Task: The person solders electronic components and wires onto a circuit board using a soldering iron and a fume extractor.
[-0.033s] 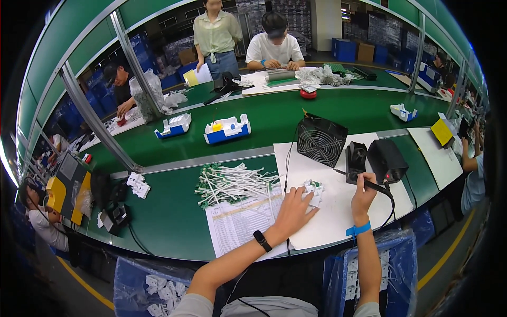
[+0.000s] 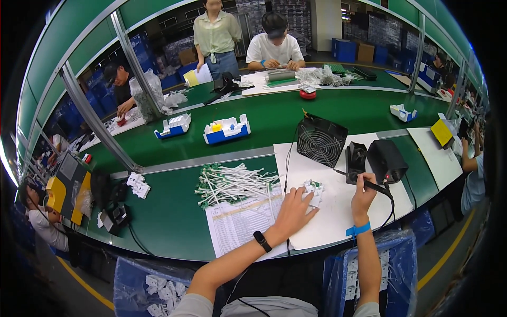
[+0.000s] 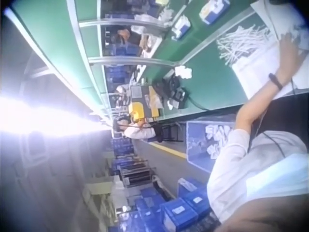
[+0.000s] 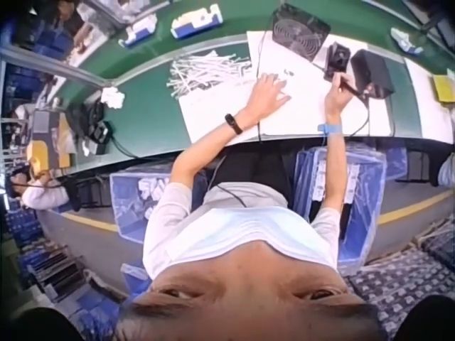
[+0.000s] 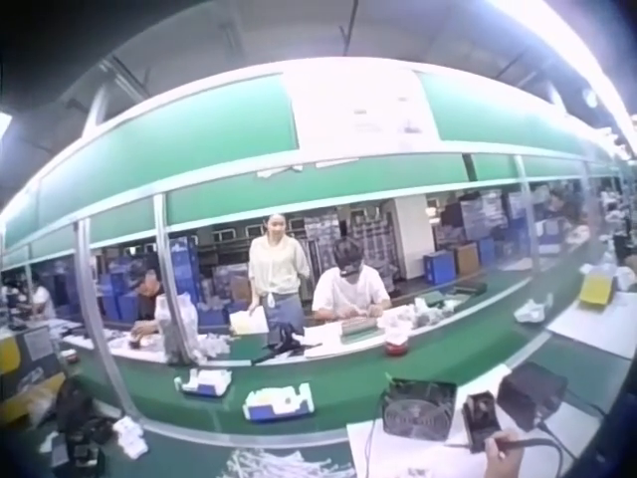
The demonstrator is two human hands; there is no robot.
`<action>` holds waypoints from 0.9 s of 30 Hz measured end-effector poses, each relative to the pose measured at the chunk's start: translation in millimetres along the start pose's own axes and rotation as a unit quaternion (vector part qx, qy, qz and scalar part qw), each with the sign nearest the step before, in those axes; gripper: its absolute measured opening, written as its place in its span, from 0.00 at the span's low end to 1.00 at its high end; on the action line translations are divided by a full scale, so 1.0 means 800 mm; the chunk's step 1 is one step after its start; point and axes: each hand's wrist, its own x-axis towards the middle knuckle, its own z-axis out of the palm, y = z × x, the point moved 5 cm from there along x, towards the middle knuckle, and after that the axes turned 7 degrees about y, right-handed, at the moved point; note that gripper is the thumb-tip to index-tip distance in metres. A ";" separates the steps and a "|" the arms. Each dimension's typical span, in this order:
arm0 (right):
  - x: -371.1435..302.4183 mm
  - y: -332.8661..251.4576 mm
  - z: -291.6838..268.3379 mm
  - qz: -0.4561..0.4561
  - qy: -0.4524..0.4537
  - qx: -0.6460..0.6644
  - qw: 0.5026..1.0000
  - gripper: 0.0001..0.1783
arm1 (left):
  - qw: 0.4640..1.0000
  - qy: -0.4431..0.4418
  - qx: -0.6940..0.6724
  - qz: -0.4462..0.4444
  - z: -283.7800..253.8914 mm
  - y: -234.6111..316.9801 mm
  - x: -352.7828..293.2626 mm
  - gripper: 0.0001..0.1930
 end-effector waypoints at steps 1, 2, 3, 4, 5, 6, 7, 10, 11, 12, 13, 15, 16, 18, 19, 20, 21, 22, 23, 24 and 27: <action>0.000 0.000 0.000 -0.007 0.000 -0.009 1.000 0.06 | 1.000 -0.004 0.007 -0.002 0.000 0.001 -0.001 0.25; 0.000 -0.001 0.000 -0.008 -0.001 -0.008 1.000 0.06 | 1.000 -0.003 0.008 -0.002 0.000 0.002 -0.001 0.25; 0.001 -0.001 -0.001 -0.001 -0.001 -0.006 1.000 0.06 | 1.000 -0.006 0.012 0.000 0.001 0.003 -0.001 0.25; 0.001 0.000 -0.001 0.006 -0.001 -0.004 1.000 0.06 | 1.000 -0.009 0.016 0.001 0.002 0.004 -0.001 0.25; 0.001 0.001 -0.002 0.005 0.000 -0.004 1.000 0.06 | 1.000 -0.009 0.016 0.002 0.003 0.005 -0.001 0.25; 0.001 0.002 -0.001 0.007 -0.003 -0.002 1.000 0.06 | 1.000 -0.006 0.018 0.004 0.003 0.006 -0.001 0.25; 0.001 0.002 -0.001 0.008 -0.006 0.001 1.000 0.06 | 1.000 -0.003 0.020 0.007 0.002 0.006 -0.001 0.25; 0.000 -0.002 0.001 0.018 -0.005 0.002 1.000 0.07 | 1.000 -0.006 0.020 0.003 0.003 0.006 -0.002 0.25; 0.000 -0.002 0.001 0.017 -0.005 0.003 1.000 0.07 | 1.000 -0.005 0.021 0.004 0.004 0.006 -0.002 0.25; 0.000 -0.003 0.000 0.017 -0.004 -0.005 1.000 0.07 | 1.000 -0.001 0.015 0.000 0.003 0.006 -0.002 0.25; 0.000 -0.003 -0.001 0.016 -0.003 -0.012 1.000 0.07 | 1.000 0.003 0.009 -0.004 0.002 0.006 -0.002 0.25; 0.001 -0.002 -0.004 0.005 0.001 -0.013 1.000 0.06 | 1.000 0.004 0.007 -0.007 0.004 0.006 -0.001 0.25; 0.001 -0.002 -0.004 -0.005 0.006 -0.015 1.000 0.06 | 1.000 0.003 0.005 -0.011 0.005 0.005 0.000 0.26; 0.002 0.001 -0.005 -0.004 0.015 -0.006 1.000 0.06 | 1.000 0.008 0.008 -0.009 0.006 0.003 0.000 0.25; 0.002 0.003 -0.006 -0.002 0.025 0.004 1.000 0.06 | 1.000 0.012 0.011 -0.007 0.006 0.003 0.000 0.25; 0.003 0.006 -0.007 -0.003 0.024 0.004 1.000 0.06 | 1.000 0.013 0.010 -0.008 0.007 0.003 -0.001 0.25; 0.003 0.009 -0.009 0.006 0.024 0.012 1.000 0.05 | 1.000 0.012 0.011 -0.008 0.007 0.003 -0.001 0.25; 0.004 0.011 -0.010 0.015 0.024 0.020 0.999 0.05 | 1.000 0.012 0.011 -0.008 0.007 0.003 0.000 0.24; 0.004 0.012 -0.012 0.015 0.023 0.019 0.999 0.05 | 1.000 0.012 0.011 -0.008 0.008 0.003 0.000 0.24; 0.004 0.009 -0.009 0.026 0.011 0.029 0.999 0.05 | 1.000 0.013 0.006 -0.010 0.007 0.003 0.000 0.24; 0.002 0.003 0.000 0.018 -0.001 0.036 0.999 0.04 | 1.000 0.017 0.001 -0.011 0.005 0.002 -0.001 0.24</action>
